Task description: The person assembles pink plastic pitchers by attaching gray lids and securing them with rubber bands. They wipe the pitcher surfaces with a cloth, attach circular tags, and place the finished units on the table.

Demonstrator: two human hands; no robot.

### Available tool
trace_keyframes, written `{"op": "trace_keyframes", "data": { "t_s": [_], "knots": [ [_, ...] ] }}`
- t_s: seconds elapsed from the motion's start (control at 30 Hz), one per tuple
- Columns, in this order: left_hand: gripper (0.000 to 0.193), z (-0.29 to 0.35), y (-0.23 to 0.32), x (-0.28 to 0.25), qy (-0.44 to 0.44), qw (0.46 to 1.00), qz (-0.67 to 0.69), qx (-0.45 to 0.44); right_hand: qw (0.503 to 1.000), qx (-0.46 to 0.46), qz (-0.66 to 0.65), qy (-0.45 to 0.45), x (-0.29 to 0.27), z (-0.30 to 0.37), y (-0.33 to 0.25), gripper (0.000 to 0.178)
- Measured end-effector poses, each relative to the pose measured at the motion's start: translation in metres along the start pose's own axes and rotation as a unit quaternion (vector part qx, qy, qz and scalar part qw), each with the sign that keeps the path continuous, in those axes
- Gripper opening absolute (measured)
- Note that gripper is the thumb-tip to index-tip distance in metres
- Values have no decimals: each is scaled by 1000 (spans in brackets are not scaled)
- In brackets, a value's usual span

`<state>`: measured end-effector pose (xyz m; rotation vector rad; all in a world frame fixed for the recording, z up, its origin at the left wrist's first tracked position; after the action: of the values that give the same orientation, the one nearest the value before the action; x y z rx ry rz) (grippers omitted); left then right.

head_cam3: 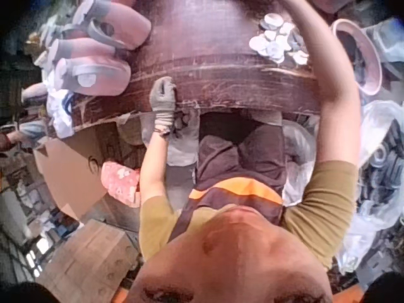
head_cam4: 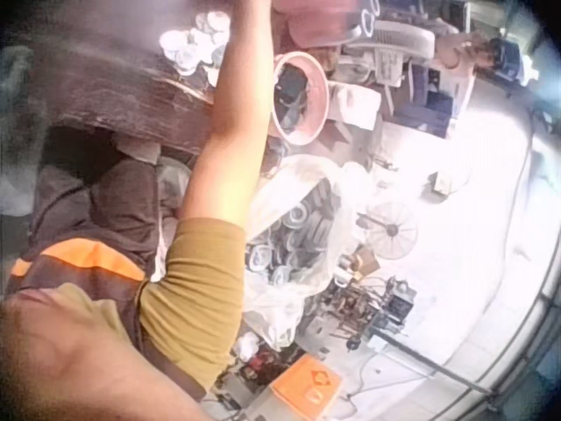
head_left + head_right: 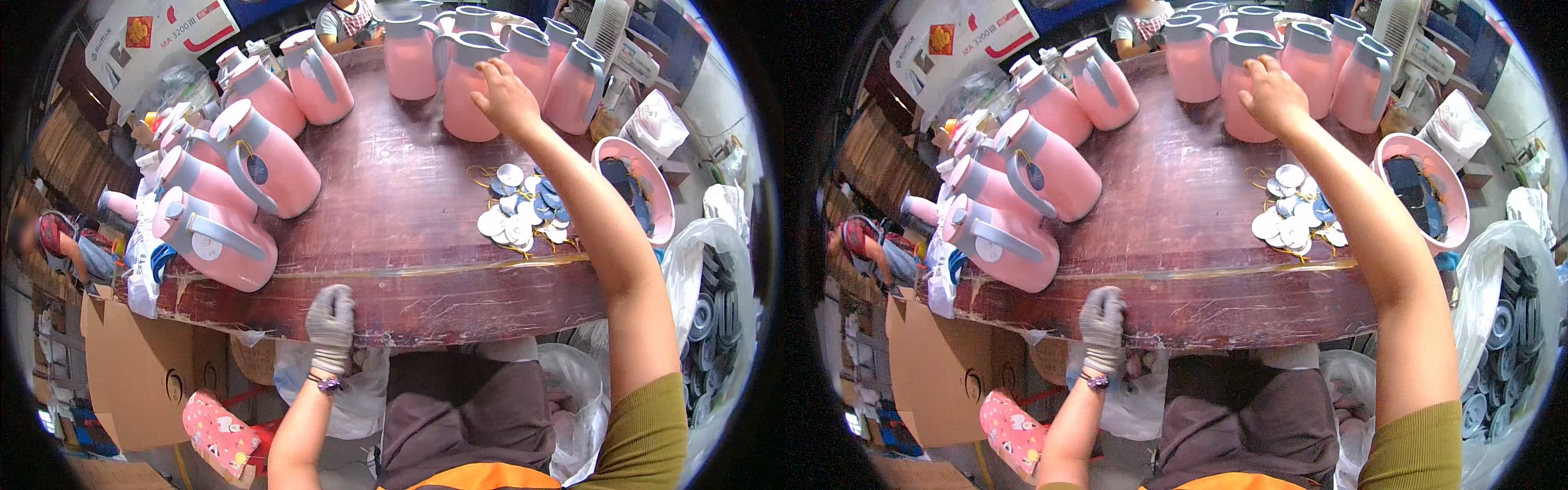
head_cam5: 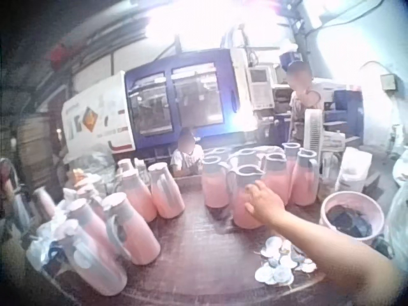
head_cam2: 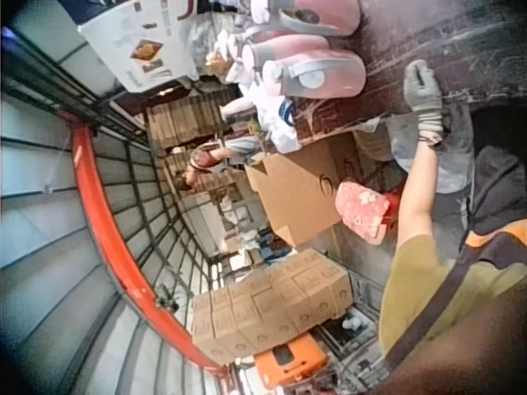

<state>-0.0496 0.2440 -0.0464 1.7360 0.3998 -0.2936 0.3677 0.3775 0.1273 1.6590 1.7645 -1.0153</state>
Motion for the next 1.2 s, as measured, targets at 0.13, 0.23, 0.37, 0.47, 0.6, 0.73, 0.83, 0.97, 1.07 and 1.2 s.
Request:
{"op": "trace_keyframes", "data": {
  "t_s": [0.13, 0.23, 0.37, 0.47, 0.6, 0.73, 0.83, 0.97, 1.07, 1.2],
  "knots": [
    [10, 13, 42, 15, -17, 988, -124, 93, 986, 107, 98, -85, -1, -49, 32, 71],
    [7, 13, 60, 22, -18, 976, -149, 161, 989, 67, 44, -120, 18, -68, 96, 71],
    [9, 15, 53, 19, -28, 979, -151, 135, 986, 41, -159, 4, 11, -43, 64, 36],
    [15, 15, 34, 19, -63, 987, -108, 97, 969, -63, -218, 93, -19, 10, -12, 19],
    [30, 12, 20, 23, -148, 928, 277, -201, 933, -303, -186, 51, -52, 154, -108, 20],
    [53, 58, -11, 61, -201, 706, 594, -328, 902, -364, -190, -132, -105, 283, -118, 19],
    [29, 109, 9, 46, -310, 629, 643, -308, 962, -245, -105, -56, -167, 313, -27, 14],
    [25, 131, 59, 22, -196, 851, 401, -276, 968, 217, 45, 120, -281, 454, 280, 31],
    [23, 151, 75, 29, -230, 898, 305, -221, 842, 420, 340, -13, -341, 663, 418, 48],
    [14, 179, 82, 47, -284, 906, 219, -225, 667, 681, 163, -255, -267, 823, 360, 64]
  ]
}}
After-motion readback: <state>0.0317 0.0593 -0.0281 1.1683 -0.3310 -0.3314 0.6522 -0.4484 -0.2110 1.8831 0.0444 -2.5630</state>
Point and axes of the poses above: each hand's wrist, its own z-axis away from the middle knuckle, its own x-axis out of the palm, y = z × x, the point moved 8 cm from there along -z, towards the middle knuckle, and after that the axes turned 2 degrees about -x, right-handed, at the moved point
